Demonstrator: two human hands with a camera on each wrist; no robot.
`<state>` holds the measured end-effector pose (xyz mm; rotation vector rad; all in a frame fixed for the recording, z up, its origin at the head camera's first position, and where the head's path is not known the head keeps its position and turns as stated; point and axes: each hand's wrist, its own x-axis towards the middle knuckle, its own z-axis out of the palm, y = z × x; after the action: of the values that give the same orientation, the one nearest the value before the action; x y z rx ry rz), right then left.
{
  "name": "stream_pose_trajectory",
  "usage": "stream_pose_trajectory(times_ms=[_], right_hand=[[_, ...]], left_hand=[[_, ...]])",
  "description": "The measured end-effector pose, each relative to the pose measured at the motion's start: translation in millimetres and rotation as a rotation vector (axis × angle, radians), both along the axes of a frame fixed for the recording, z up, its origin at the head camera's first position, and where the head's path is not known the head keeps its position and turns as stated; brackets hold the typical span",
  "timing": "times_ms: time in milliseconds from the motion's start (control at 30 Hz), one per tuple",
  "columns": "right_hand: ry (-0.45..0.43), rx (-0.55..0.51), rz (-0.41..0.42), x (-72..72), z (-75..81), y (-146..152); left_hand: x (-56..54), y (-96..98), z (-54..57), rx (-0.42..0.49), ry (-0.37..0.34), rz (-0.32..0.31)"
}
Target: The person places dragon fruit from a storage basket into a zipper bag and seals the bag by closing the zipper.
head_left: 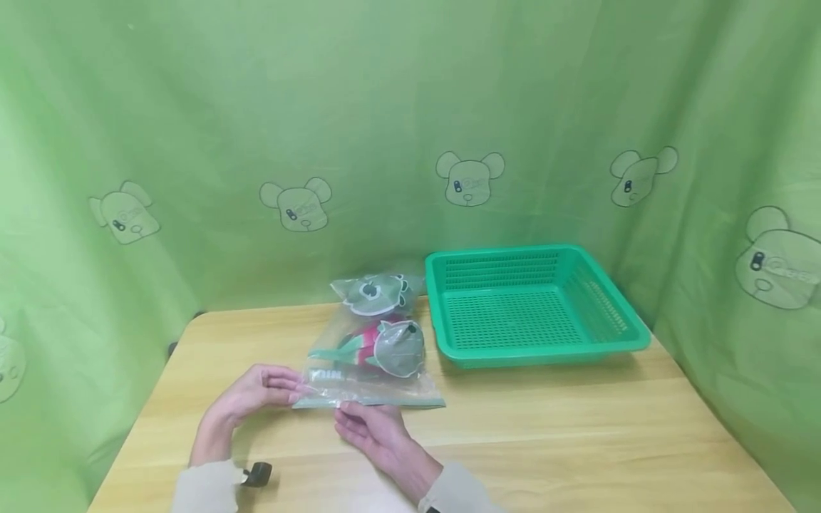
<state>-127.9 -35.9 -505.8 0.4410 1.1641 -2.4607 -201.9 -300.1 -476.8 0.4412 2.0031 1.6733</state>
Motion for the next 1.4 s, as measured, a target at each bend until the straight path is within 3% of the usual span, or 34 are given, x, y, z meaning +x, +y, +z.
stream_pose_trajectory(times_ms=[1400], right_hand=[[0.01,-0.015,-0.015,2.6,-0.4,29]], left_hand=[[-1.2,-2.6,-4.9,0.021,-0.027,0.015]])
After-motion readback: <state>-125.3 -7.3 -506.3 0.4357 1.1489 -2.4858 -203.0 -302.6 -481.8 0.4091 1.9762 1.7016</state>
